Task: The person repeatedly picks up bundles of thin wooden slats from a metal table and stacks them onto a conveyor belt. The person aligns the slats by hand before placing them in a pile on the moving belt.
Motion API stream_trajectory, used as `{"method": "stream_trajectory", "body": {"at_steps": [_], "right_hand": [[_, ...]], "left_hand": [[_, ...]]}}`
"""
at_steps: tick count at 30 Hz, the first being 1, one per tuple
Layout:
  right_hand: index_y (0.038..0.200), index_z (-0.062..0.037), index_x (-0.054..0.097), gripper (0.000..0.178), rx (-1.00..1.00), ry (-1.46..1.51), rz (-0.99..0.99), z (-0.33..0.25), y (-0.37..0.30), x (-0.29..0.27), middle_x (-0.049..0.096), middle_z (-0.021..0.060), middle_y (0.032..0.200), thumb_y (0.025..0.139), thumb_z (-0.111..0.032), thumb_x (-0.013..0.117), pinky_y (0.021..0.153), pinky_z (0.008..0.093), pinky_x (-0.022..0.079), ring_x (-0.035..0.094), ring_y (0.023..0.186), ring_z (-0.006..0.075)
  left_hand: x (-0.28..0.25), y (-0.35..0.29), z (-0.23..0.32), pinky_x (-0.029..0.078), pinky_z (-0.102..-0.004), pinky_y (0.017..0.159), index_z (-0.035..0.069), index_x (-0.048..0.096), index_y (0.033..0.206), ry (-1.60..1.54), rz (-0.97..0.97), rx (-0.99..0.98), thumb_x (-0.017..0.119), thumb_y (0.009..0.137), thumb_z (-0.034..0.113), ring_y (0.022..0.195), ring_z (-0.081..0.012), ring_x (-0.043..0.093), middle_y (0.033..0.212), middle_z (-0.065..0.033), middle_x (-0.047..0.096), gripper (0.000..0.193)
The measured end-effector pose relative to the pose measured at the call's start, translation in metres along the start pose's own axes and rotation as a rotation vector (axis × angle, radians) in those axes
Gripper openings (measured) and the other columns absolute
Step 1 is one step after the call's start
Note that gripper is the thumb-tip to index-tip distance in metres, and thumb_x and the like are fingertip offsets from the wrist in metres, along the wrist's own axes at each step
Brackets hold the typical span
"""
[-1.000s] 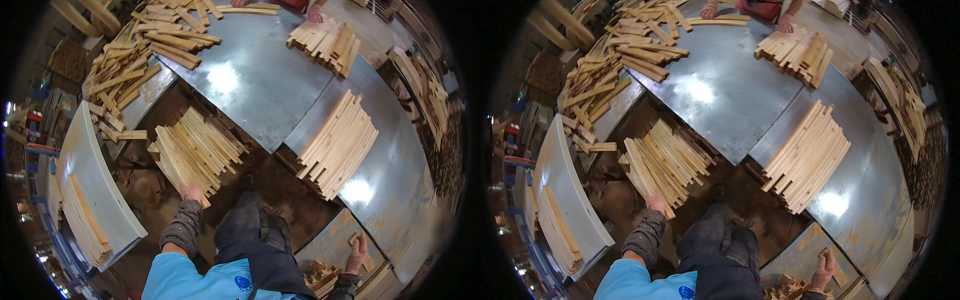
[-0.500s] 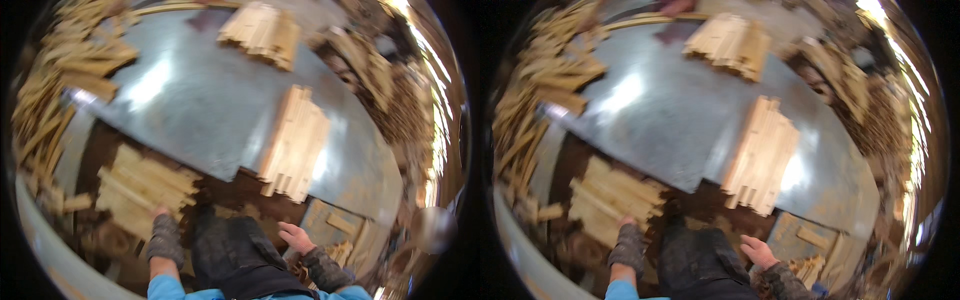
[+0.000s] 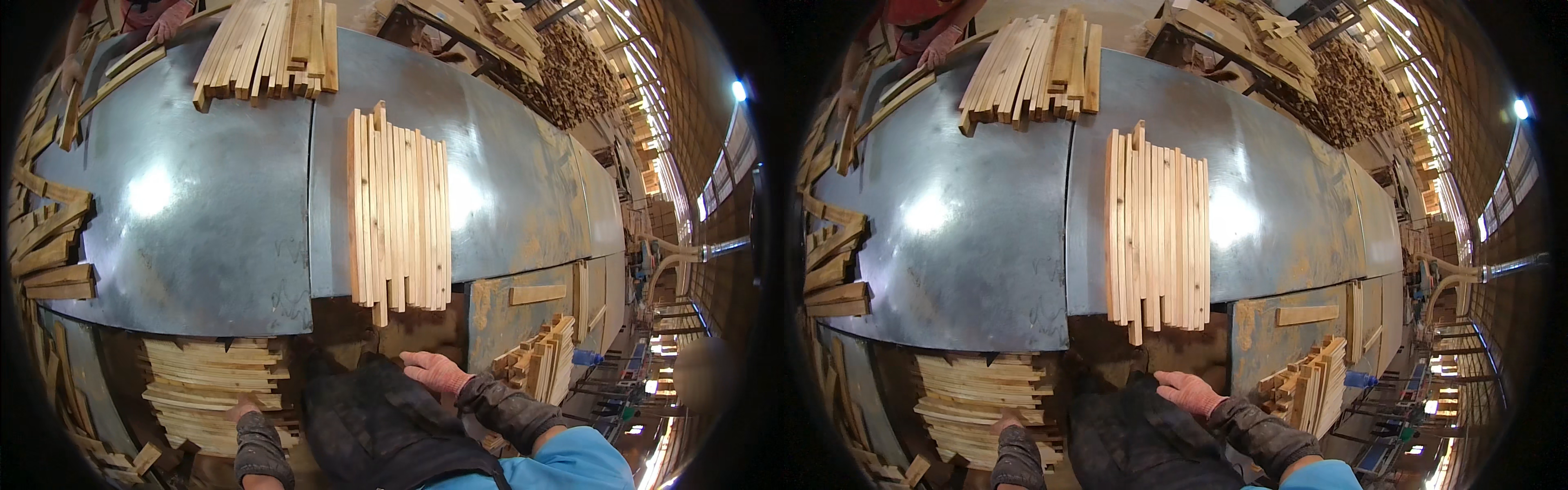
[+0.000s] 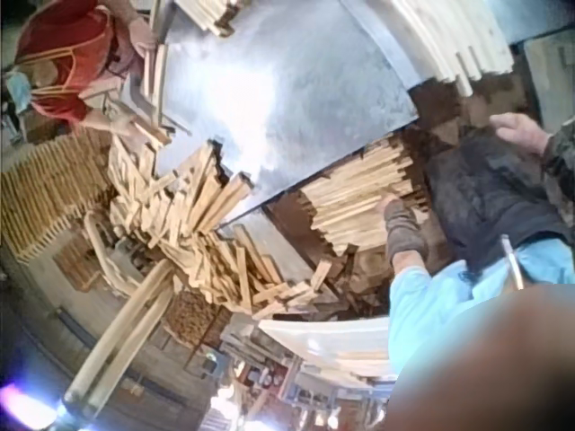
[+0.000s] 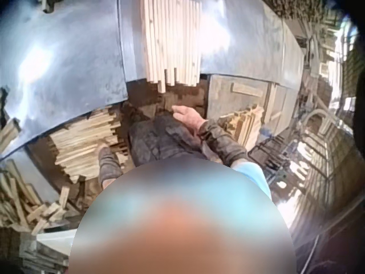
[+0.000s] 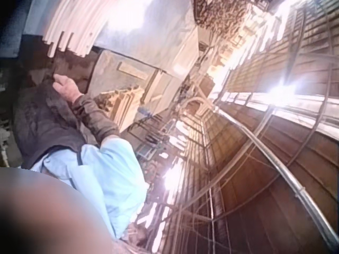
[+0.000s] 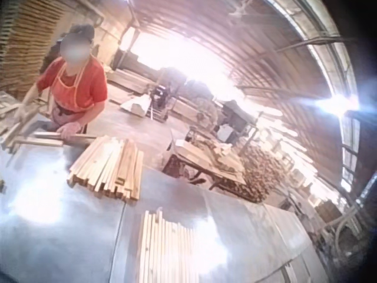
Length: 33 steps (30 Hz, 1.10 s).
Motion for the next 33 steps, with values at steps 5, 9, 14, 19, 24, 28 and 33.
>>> {"method": "stream_trajectory", "body": {"at_steps": [5, 9, 14, 19, 24, 28, 33], "right_hand": [[0.154, -0.0024, 0.06, 0.054, 0.059, 0.212, 0.024, 0.031, 0.006, 0.011, 0.067, 0.0163, 0.15, 0.107, -0.026, 0.071, 0.118, 0.0358, 0.048, 0.063, 0.139, 0.0284], [0.151, -0.0054, 0.063, 0.054, 0.066, 0.308, 0.074, 0.043, 0.007, 0.025, 0.067, 0.02, 0.149, 0.106, -0.034, 0.068, 0.12, 0.0387, 0.047, 0.061, 0.141, 0.0353], [0.15, -0.0005, 0.062, 0.057, -0.003, 0.215, 0.129, -0.002, 0.04, 0.031, 0.067, 0.0216, 0.149, 0.106, -0.036, 0.066, 0.119, 0.0402, 0.047, 0.062, 0.141, 0.0373], [0.15, 0.0011, 0.063, 0.053, 0.193, 0.551, 0.13, 0.001, 0.07, 0.047, 0.074, 0.0083, 0.124, 0.107, -0.029, 0.069, 0.092, 0.0333, 0.057, 0.069, 0.102, 0.018], [0.157, -0.0011, 0.058, 0.057, 0.157, 0.986, 0.022, 0.0, 0.098, 0.063, 0.072, 0.0067, 0.121, 0.108, -0.03, 0.067, 0.094, 0.0345, 0.056, 0.067, 0.106, 0.0195], [0.156, 0.0023, 0.056, 0.062, -0.044, 0.64, 0.291, -0.018, 0.116, 0.039, 0.068, 0.0213, 0.145, 0.105, -0.03, 0.07, 0.116, 0.0382, 0.047, 0.063, 0.137, 0.0343], [0.153, 0.003, 0.058, 0.063, -0.016, 0.676, 0.403, -0.029, 0.125, 0.041, 0.066, 0.0252, 0.148, 0.102, -0.031, 0.071, 0.118, 0.04, 0.047, 0.061, 0.14, 0.0386]], "left_hand": [[0.006, -0.007, 0.002, 0.058, -0.0565, 0.108, 0.006, 0.027, 0.172, 0.252, -0.105, -0.083, 0.067, 0.106, 0.048, 0.137, -0.0415, 0.06, 0.165, -0.0274, 0.047, 0.088], [0.009, -0.028, 0.009, 0.058, -0.0583, 0.106, 0.008, 0.027, 0.173, 0.543, -0.241, -0.177, 0.063, 0.107, 0.053, 0.134, -0.042, 0.062, 0.164, -0.0286, 0.049, 0.088], [0.0, -0.055, 0.029, 0.059, -0.0605, 0.103, 0.011, 0.027, 0.174, 0.845, -0.372, -0.259, 0.058, 0.108, 0.059, 0.131, -0.0428, 0.064, 0.161, -0.0301, 0.051, 0.088], [-0.017, -0.117, 0.051, 0.06, -0.0627, 0.099, 0.013, 0.027, 0.176, 1.012, -0.546, -0.251, 0.053, 0.11, 0.066, 0.127, -0.0435, 0.066, 0.159, -0.0317, 0.053, 0.088], [0.037, -0.3, 0.116, 0.06, -0.0388, 0.075, 0.0, 0.07, 0.127, 0.815, -1.001, 0.155, 0.061, 0.111, 0.049, 0.07, -0.0228, 0.066, 0.089, -0.0124, 0.07, 0.052], [0.141, -0.453, 0.201, 0.057, -0.038, 0.08, -0.003, 0.071, 0.112, 0.567, -0.96, 1.02, 0.075, 0.1, 0.038, 0.084, -0.0253, 0.069, 0.091, -0.009, 0.071, 0.043], [0.257, -0.527, 0.243, 0.059, -0.043, 0.094, -0.003, 0.058, 0.138, 0.656, -0.503, 1.283, 0.091, 0.085, 0.033, 0.102, -0.0287, 0.075, 0.114, -0.0158, 0.078, 0.072]]}}
Point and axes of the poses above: each hand's wrist, its own y-axis towards the middle knuckle, its own x-axis out of the palm, z = x × y, the point moved 6 cm from there along y, towards the middle knuckle
